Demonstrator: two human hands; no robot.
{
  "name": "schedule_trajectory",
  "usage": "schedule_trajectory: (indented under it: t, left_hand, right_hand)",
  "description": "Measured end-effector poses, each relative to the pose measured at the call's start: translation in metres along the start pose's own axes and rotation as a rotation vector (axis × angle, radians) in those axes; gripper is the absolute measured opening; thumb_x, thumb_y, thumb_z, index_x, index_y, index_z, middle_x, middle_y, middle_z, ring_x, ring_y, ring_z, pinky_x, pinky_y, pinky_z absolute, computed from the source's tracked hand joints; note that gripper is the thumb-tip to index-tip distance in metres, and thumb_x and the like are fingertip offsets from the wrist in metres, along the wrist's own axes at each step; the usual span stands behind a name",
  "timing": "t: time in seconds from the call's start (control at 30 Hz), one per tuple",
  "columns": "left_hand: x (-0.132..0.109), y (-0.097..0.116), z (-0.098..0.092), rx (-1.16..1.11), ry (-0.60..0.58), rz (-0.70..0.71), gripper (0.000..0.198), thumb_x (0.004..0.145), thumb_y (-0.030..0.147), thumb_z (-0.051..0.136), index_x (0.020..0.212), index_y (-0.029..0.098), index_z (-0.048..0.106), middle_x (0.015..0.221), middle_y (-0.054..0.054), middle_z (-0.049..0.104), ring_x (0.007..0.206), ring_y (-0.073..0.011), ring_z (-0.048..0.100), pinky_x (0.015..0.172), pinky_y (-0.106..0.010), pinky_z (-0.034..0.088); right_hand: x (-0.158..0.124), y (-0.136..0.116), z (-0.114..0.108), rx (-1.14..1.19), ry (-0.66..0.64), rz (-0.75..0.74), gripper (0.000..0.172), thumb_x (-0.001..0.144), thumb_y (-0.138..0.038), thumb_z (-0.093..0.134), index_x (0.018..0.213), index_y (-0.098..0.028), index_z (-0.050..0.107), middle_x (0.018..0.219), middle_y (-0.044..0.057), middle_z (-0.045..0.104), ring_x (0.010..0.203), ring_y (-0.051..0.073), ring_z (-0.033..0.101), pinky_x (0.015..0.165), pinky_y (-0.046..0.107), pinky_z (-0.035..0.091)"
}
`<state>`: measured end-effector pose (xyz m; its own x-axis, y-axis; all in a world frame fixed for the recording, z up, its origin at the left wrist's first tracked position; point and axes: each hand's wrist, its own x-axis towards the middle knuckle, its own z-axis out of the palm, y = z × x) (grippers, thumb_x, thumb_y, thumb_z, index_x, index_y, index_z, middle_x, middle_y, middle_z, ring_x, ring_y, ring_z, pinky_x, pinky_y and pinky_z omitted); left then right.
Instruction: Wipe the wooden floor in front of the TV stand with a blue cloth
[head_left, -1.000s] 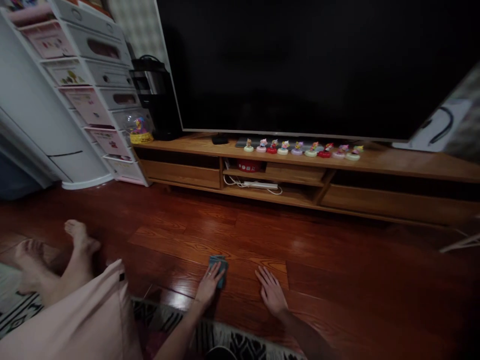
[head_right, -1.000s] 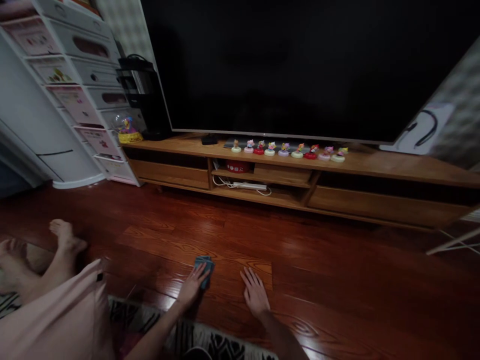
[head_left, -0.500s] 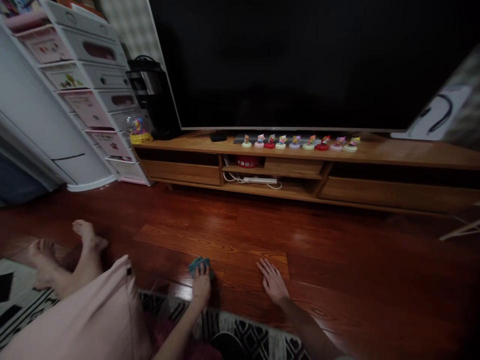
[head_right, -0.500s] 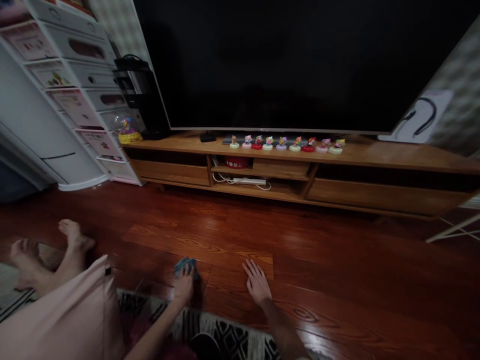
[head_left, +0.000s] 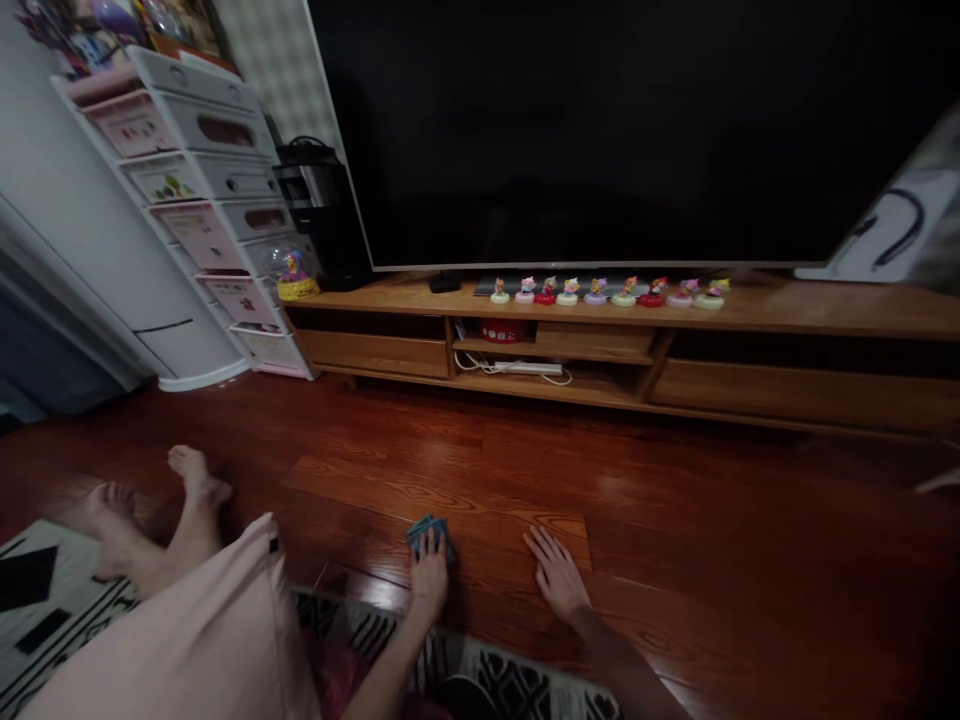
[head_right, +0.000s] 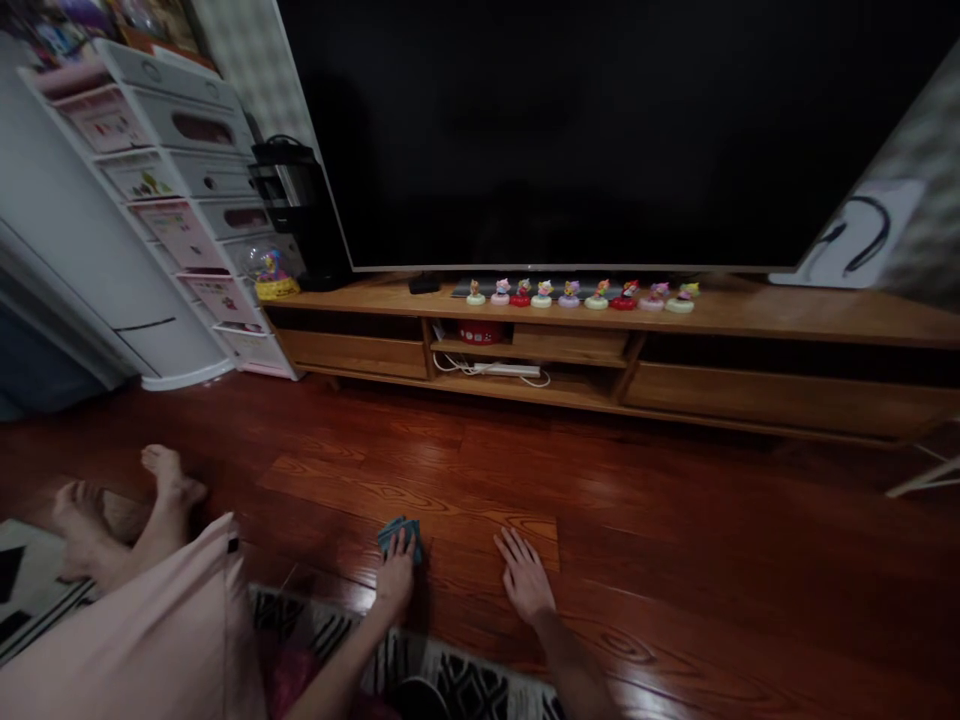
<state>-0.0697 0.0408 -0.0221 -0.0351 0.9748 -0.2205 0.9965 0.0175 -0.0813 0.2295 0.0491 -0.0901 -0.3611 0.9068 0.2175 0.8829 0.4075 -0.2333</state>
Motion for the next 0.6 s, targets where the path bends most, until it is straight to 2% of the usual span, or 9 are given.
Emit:
schedule_trajectory:
  t: [0.07, 0.13, 0.2, 0.27, 0.33, 0.4, 0.5, 0.6]
  left_hand:
    - [-0.001, -0.015, -0.002, 0.014, -0.018, -0.024, 0.065, 0.088, 0.003, 0.038, 0.149, 0.025, 0.047, 0.153, -0.014, 0.045, 0.140, -0.0304, 0.043, 0.106, -0.048, 0.045]
    - [-0.009, -0.016, 0.004, 0.012, -0.060, -0.005, 0.062, 0.086, 0.002, 0.040, 0.144, 0.021, 0.054, 0.148, -0.018, 0.051, 0.132, -0.0324, 0.052, 0.100, -0.048, 0.050]
    - [-0.020, -0.002, 0.013, 0.007, -0.128, 0.009, 0.059, 0.085, 0.001, 0.039, 0.140, 0.015, 0.058, 0.143, -0.024, 0.053, 0.122, -0.0346, 0.060, 0.091, -0.048, 0.056]
    - [-0.029, 0.019, 0.021, 0.000, -0.168, 0.031, 0.058, 0.086, 0.000, 0.038, 0.140, 0.012, 0.058, 0.142, -0.028, 0.052, 0.120, -0.0359, 0.061, 0.087, -0.048, 0.057]
    - [-0.033, 0.036, 0.024, -0.016, -0.142, 0.081, 0.060, 0.086, 0.001, 0.040, 0.143, 0.015, 0.054, 0.146, -0.026, 0.050, 0.127, -0.0362, 0.055, 0.093, -0.050, 0.054]
    - [-0.030, 0.040, 0.022, -0.045, -0.070, 0.134, 0.066, 0.086, 0.001, 0.042, 0.148, 0.022, 0.048, 0.152, -0.020, 0.044, 0.137, -0.0348, 0.045, 0.104, -0.053, 0.046]
    - [-0.017, 0.020, 0.011, -0.072, 0.017, 0.105, 0.073, 0.086, 0.000, 0.039, 0.153, 0.029, 0.039, 0.160, -0.010, 0.031, 0.146, -0.0293, 0.031, 0.114, -0.055, 0.033]
    - [-0.003, -0.011, 0.004, -0.072, 0.066, -0.027, 0.075, 0.087, -0.001, 0.035, 0.154, 0.031, 0.034, 0.163, -0.007, 0.026, 0.148, -0.0270, 0.026, 0.115, -0.056, 0.030]
  right_hand:
    - [0.000, 0.001, 0.002, 0.005, -0.001, -0.001, 0.075, 0.086, -0.011, 0.036, 0.157, -0.031, 0.026, 0.161, -0.001, 0.033, 0.149, 0.018, 0.027, 0.119, 0.045, 0.028]
    - [0.000, 0.001, 0.002, 0.009, -0.011, 0.004, 0.074, 0.086, -0.012, 0.036, 0.156, -0.032, 0.026, 0.161, -0.001, 0.033, 0.149, 0.018, 0.027, 0.120, 0.045, 0.028]
    - [0.001, 0.001, 0.001, 0.007, -0.016, 0.008, 0.072, 0.087, -0.012, 0.035, 0.156, -0.032, 0.028, 0.161, -0.001, 0.034, 0.149, 0.018, 0.027, 0.120, 0.045, 0.028]
    - [0.001, 0.000, 0.000, 0.002, -0.013, 0.008, 0.072, 0.087, -0.011, 0.035, 0.155, -0.031, 0.030, 0.161, 0.000, 0.034, 0.149, 0.018, 0.027, 0.120, 0.045, 0.028]
    - [0.001, -0.001, 0.000, -0.003, -0.007, 0.011, 0.071, 0.087, -0.010, 0.034, 0.155, -0.030, 0.031, 0.160, 0.000, 0.035, 0.149, 0.018, 0.027, 0.120, 0.045, 0.028]
    - [0.001, -0.002, -0.001, -0.001, -0.008, 0.016, 0.071, 0.087, -0.010, 0.034, 0.155, -0.030, 0.031, 0.160, 0.000, 0.035, 0.149, 0.018, 0.028, 0.119, 0.045, 0.028]
    - [0.001, -0.001, -0.001, 0.011, -0.025, 0.022, 0.071, 0.087, -0.012, 0.035, 0.155, -0.033, 0.031, 0.161, -0.001, 0.033, 0.149, 0.018, 0.027, 0.120, 0.046, 0.028]
    - [0.001, 0.000, 0.001, 0.015, -0.035, 0.026, 0.071, 0.087, -0.012, 0.035, 0.154, -0.034, 0.032, 0.161, -0.002, 0.033, 0.149, 0.019, 0.027, 0.120, 0.047, 0.029]
